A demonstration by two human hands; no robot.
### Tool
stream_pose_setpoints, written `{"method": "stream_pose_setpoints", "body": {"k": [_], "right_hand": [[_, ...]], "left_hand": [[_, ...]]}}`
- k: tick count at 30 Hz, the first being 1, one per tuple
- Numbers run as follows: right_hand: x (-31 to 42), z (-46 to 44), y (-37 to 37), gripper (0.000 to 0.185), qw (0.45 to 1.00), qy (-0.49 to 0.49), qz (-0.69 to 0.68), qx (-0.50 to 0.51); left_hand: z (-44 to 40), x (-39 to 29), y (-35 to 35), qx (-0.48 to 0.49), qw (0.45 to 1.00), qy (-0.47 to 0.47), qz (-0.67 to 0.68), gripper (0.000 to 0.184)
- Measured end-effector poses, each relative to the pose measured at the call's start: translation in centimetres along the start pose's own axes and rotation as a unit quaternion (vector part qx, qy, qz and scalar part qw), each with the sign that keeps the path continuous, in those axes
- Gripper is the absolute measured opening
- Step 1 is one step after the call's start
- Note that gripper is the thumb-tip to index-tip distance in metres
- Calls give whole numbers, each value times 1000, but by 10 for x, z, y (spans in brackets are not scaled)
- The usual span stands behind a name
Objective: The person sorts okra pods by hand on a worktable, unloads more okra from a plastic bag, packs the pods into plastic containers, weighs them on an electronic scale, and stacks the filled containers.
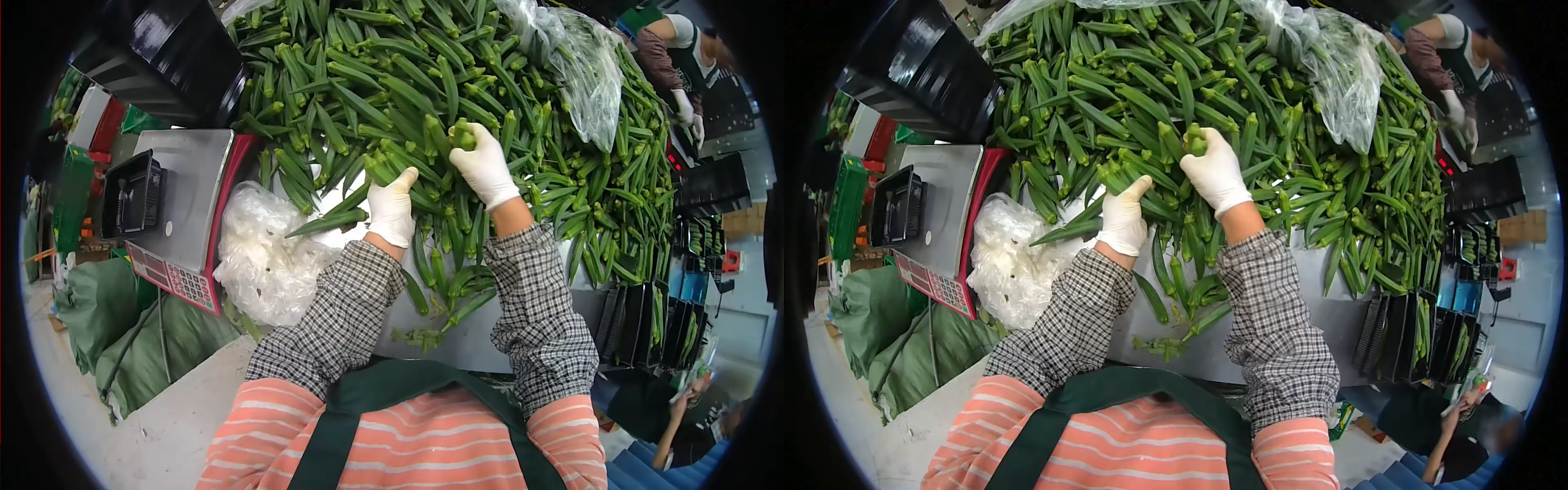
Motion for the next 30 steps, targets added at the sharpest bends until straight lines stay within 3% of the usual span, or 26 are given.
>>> {"method": "stream_pose_setpoints", "body": {"k": [1,3,6,7,12,15,17,22,27,30], "right_hand": [[-1,-3,4,42,996,-2,90,3],[-5,-5,16,49,993,28,107,31],[-13,10,33,58,992,63,-75,82],[-14,14,35,63,995,60,-28,74],[-6,32,42,55,968,119,-196,105],[19,54,38,52,979,74,-134,137],[35,73,44,51,970,44,-188,145],[53,93,59,47,911,142,-357,152],[74,92,96,44,876,127,-437,159],[124,89,123,54,912,33,-363,190]], "left_hand": [[2,-2,4,-6,1000,7,13,40],[2,3,7,5,998,-23,54,40],[-1,10,6,22,994,-53,89,37],[-4,12,9,41,992,-60,101,36],[-3,-1,22,156,973,-82,145,32],[19,-18,22,249,942,-134,183,32],[32,-34,17,273,932,-125,203,36],[60,-82,16,322,920,-102,200,46],[65,-108,-6,283,930,-103,212,48],[81,-146,-12,350,890,-94,278,39]]}}
Point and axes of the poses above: each hand's wrist, its own z-axis away from the middle knuckle, its own y-axis out of the palm, x = y × z, the point moved 9 cm from there along -z, towards the middle knuckle, and after that the axes turned 9 degrees about -z, right-handed, at the moved point
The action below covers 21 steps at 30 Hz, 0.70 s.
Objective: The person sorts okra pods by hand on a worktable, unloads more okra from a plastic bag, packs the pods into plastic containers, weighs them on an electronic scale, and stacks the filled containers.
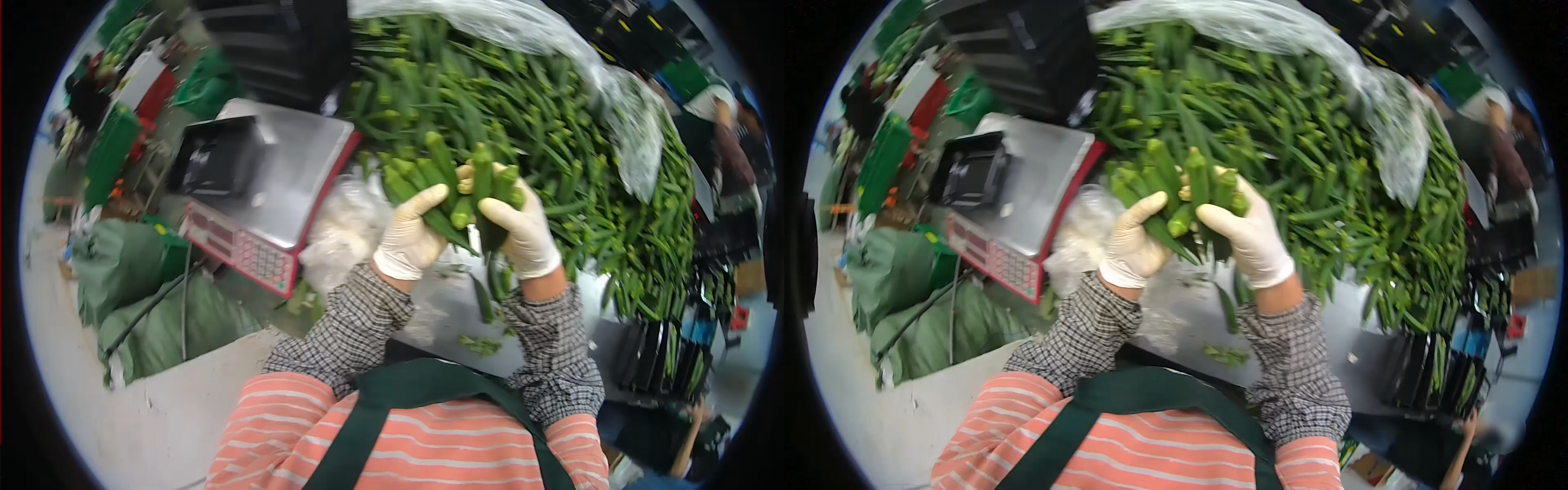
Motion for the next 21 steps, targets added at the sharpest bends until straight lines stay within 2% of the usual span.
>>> {"method": "stream_pose_setpoints", "body": {"k": [1,2,3,6,7,9,12,13,17,21], "right_hand": [[-1,-6,17,56,1000,13,-3,26],[0,-13,41,56,998,17,15,60],[5,-19,66,56,995,17,35,90],[-1,-44,144,52,975,36,78,205],[-6,-52,174,50,967,38,76,241],[-19,-76,225,47,952,-19,105,287],[-51,-117,284,45,948,-47,100,297],[-68,-131,298,48,955,-17,67,287],[-116,-169,329,48,953,51,77,290],[-137,-186,332,47,950,119,101,271]], "left_hand": [[7,-12,-7,2,1000,2,15,37],[16,-23,-21,-55,998,-9,28,38],[26,-48,-11,-59,997,48,-29,39],[66,-108,5,-67,994,60,-65,41],[81,-143,2,-103,977,120,-140,41],[106,-199,13,-133,967,187,-114,34],[135,-273,4,-148,945,249,-150,37],[141,-295,-3,-169,930,274,-176,38],[156,-356,-49,-229,909,268,-222,35],[158,-385,-68,-265,886,240,-297,31]]}}
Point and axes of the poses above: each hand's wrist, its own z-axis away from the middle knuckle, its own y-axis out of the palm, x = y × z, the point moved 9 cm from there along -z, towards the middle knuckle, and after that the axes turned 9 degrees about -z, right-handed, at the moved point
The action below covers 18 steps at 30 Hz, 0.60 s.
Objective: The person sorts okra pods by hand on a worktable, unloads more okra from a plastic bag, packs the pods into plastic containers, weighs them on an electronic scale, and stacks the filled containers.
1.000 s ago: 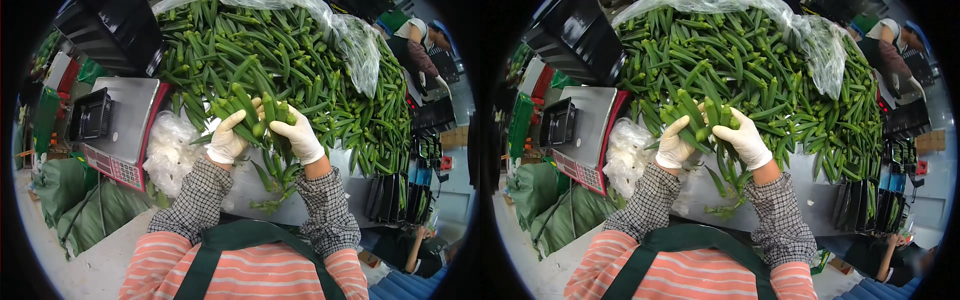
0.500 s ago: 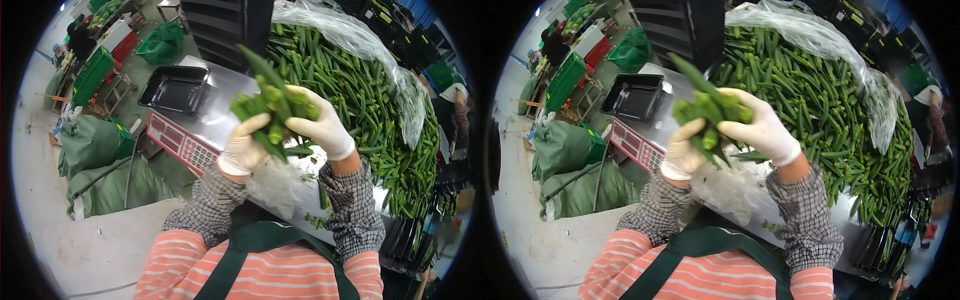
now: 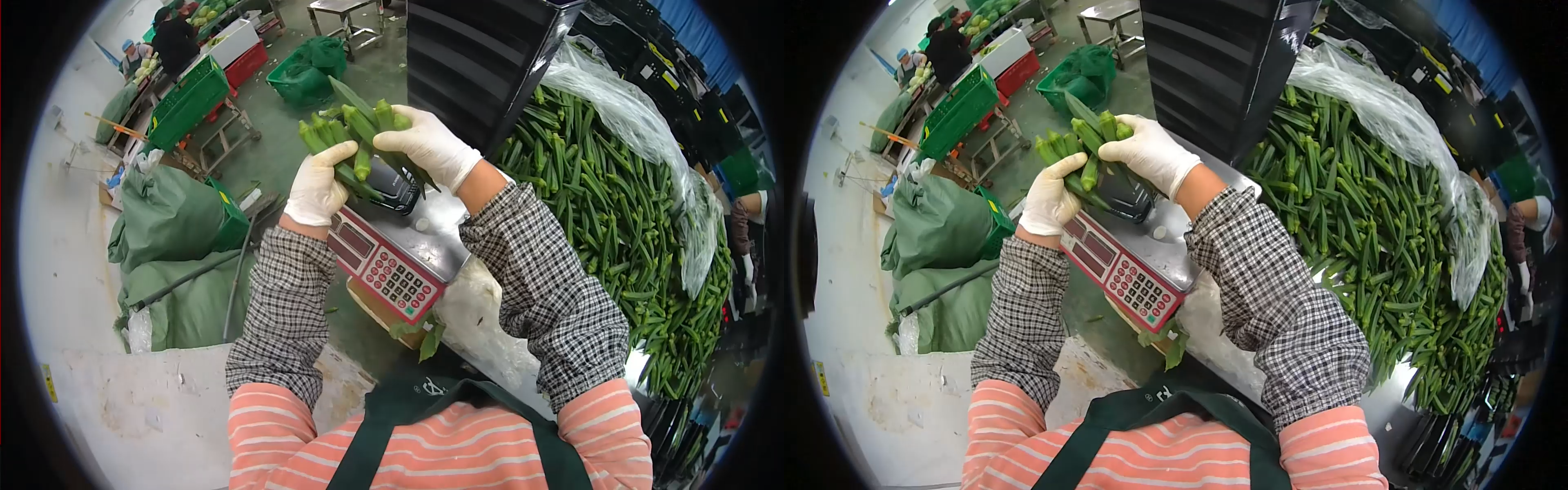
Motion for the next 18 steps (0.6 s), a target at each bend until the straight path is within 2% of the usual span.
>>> {"method": "stream_pose_setpoints", "body": {"k": [2,3,7,8,10,13,16,17,18], "right_hand": [[-5,-5,-7,44,999,32,9,-27],[-10,-9,-13,43,998,40,16,-42],[-25,-17,-37,37,984,80,139,-80],[-25,-16,-40,37,976,90,175,-87],[-35,-26,-50,37,976,119,165,-71],[-28,-32,-45,40,981,126,146,-34],[-17,-38,-29,46,936,103,338,6],[-14,-38,-19,52,889,84,448,48],[-16,-35,-15,56,878,117,458,77]], "left_hand": [[-4,-2,-2,-49,998,8,-48,28],[-8,2,-9,-74,997,21,-29,26],[-5,37,-24,-171,983,-68,-16,31],[-6,42,-14,-144,987,-70,17,31],[-8,54,3,-91,989,-76,84,33],[2,71,24,-92,985,-73,123,33],[18,64,34,-105,985,-38,128,34],[23,62,34,-101,988,-18,113,35],[29,59,34,-98,990,2,97,35]]}}
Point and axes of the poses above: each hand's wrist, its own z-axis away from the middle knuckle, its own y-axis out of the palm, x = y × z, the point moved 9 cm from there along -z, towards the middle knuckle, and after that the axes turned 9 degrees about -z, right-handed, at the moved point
